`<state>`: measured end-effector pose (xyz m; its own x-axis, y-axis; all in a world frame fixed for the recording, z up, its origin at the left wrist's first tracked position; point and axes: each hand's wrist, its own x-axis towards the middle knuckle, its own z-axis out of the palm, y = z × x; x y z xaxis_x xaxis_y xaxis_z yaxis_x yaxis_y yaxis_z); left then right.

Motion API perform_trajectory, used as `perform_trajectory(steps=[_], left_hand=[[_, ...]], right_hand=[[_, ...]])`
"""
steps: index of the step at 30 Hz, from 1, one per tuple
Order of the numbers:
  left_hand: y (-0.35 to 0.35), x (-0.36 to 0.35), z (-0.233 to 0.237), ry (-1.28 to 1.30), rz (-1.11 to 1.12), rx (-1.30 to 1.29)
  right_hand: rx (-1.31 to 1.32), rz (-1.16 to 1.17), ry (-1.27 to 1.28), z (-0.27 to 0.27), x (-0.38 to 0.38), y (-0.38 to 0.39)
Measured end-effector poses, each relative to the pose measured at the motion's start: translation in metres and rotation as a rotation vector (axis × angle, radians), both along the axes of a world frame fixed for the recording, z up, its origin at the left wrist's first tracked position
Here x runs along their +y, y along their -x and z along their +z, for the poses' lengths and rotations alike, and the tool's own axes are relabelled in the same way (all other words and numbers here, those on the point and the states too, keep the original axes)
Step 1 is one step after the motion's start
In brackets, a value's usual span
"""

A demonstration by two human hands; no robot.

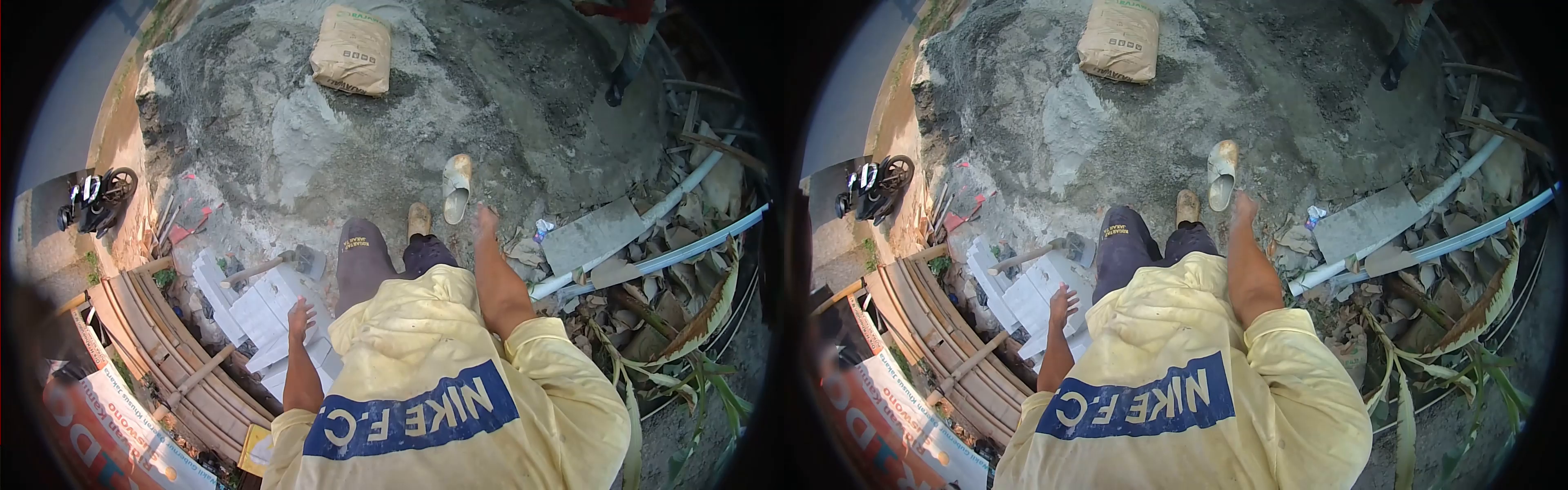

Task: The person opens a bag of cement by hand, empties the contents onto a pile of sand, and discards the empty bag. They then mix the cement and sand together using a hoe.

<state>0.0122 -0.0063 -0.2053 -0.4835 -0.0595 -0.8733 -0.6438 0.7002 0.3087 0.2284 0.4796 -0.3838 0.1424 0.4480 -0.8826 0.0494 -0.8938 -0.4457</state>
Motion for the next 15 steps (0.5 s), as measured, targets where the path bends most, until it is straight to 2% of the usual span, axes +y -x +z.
perform_trajectory(steps=[1, 3, 7, 10, 15], left_hand=[[0.000, -0.014, 0.009, -0.007, 0.129, 0.138], [0.005, -0.054, 0.019, 0.048, 0.266, 0.208], [0.014, -0.105, 0.042, 0.147, 0.171, 0.199], [0.030, -0.118, 0.050, 0.170, 0.213, 0.190], [0.080, -0.071, 0.024, 0.078, 0.130, 0.190]], right_hand=[[0.015, 0.131, 0.008, -0.005, -0.005, -0.009], [0.013, 0.096, -0.076, 0.002, -0.023, -0.024], [-0.015, 0.013, -0.013, -0.002, -0.036, -0.059], [0.022, -0.040, -0.006, 0.009, -0.044, -0.072], [0.150, -0.127, -0.128, 0.050, -0.047, -0.092]])
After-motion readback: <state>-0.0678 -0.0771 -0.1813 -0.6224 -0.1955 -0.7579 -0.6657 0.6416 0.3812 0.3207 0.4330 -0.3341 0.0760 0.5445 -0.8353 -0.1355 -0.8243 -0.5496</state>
